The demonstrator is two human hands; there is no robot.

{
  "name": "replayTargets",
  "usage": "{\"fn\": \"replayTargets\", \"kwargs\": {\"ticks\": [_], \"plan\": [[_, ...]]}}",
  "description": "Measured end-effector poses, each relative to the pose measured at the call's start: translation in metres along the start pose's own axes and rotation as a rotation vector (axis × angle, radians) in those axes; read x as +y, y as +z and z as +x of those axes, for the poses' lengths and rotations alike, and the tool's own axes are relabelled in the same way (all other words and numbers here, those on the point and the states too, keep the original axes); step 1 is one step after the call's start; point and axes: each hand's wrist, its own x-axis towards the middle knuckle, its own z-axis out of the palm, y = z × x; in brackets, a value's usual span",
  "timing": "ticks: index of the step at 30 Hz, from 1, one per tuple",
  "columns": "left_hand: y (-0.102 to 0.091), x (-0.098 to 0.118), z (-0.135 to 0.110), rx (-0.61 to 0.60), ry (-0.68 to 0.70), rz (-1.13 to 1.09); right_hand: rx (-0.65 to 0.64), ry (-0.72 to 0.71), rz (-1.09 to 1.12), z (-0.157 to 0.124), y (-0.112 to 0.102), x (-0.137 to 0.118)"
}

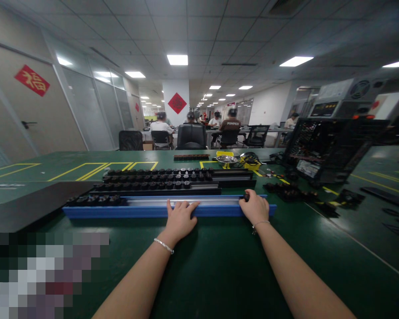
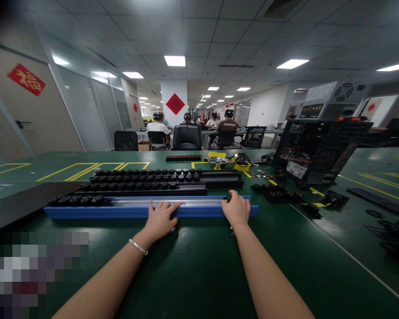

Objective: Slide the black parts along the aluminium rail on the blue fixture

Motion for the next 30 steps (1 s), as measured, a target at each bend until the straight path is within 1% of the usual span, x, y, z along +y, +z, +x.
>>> {"fn": "replayTargets", "kwargs": {"ticks": [14, 23, 30], "plan": [[0.0021, -0.0024, 0.0012, 0.009, 0.012, -0.026, 0.002, -0.001, 0.020, -0.0007, -0.0003, 0.0014], [-0.0002, -0.0002, 0.0003, 0.000, 0.000, -0.020, 0.006, 0.001, 0.043, -0.0003, -0.0020, 0.0030], [0.0046, -0.0028, 0.0010, 0.023, 0.020, -0.001, 0.015, 0.018, 0.050, -0.0004, -0.0027, 0.0025]]}}
